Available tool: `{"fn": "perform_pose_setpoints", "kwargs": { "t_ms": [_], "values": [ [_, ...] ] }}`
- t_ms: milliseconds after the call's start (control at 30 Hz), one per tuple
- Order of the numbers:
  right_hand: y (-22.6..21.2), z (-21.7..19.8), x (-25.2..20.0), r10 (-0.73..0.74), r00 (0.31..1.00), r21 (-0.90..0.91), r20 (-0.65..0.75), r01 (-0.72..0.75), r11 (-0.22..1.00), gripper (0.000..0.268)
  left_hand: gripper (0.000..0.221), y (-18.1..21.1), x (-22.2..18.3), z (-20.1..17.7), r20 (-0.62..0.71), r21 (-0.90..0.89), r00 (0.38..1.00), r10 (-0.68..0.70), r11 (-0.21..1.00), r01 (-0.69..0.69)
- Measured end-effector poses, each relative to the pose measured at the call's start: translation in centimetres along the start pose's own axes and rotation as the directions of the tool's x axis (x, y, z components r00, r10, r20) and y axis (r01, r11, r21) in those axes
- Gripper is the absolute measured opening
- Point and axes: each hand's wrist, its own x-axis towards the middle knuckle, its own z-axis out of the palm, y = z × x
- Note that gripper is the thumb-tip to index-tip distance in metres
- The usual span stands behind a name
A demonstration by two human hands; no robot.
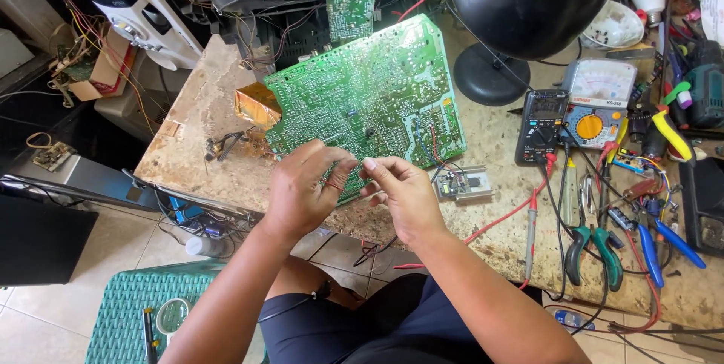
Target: Testing a circuit board with a multimeter and soldering components to repair it.
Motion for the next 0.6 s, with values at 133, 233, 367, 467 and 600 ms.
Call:
{"fn": "perform_pose_setpoints", "kwargs": {
  "t_ms": [133, 233, 367, 467, 600],
  "values": [
    [-1.3, -0.5, 0.2, 0.054, 0.998, 0.023, 0.017, -0.054, 0.998, 0.021, 0.011, 2.1, 1.1, 0.2, 0.006, 0.145, 0.999, -0.045, 0.988, 0.044],
    [-1.4, -1.1, 0.6, 0.129, 0.989, 0.035, 0.073, -0.131, 0.991, 0.021, 0.02, 3.8, 1.6, 0.4, 0.052, 0.259, 0.993, -0.11, 0.961, 0.093],
    [-2.3, -1.0, -0.1, 0.203, 0.964, 0.003, 0.172, -0.207, 0.978, 0.024, 0.021, 4.4, 0.9, 1.2, -0.005, 0.116, 0.978, -0.211, 0.971, 0.21],
    [-2.5, -1.3, 0.2, 0.159, 0.976, -0.018, 0.15, -0.158, 0.987, 0.024, 0.02, 4.8, 0.9, 1.0, -0.009, 0.101, 0.966, -0.258, 0.961, 0.257],
    [-2.9, -1.7, 1.4, 0.045, 0.994, -0.092, 0.104, -0.035, 0.995, 0.024, 0.048, 4.8, 0.6, 1.1, 0.117, 0.098, 0.953, -0.279, 0.958, 0.269]
  ]
}}
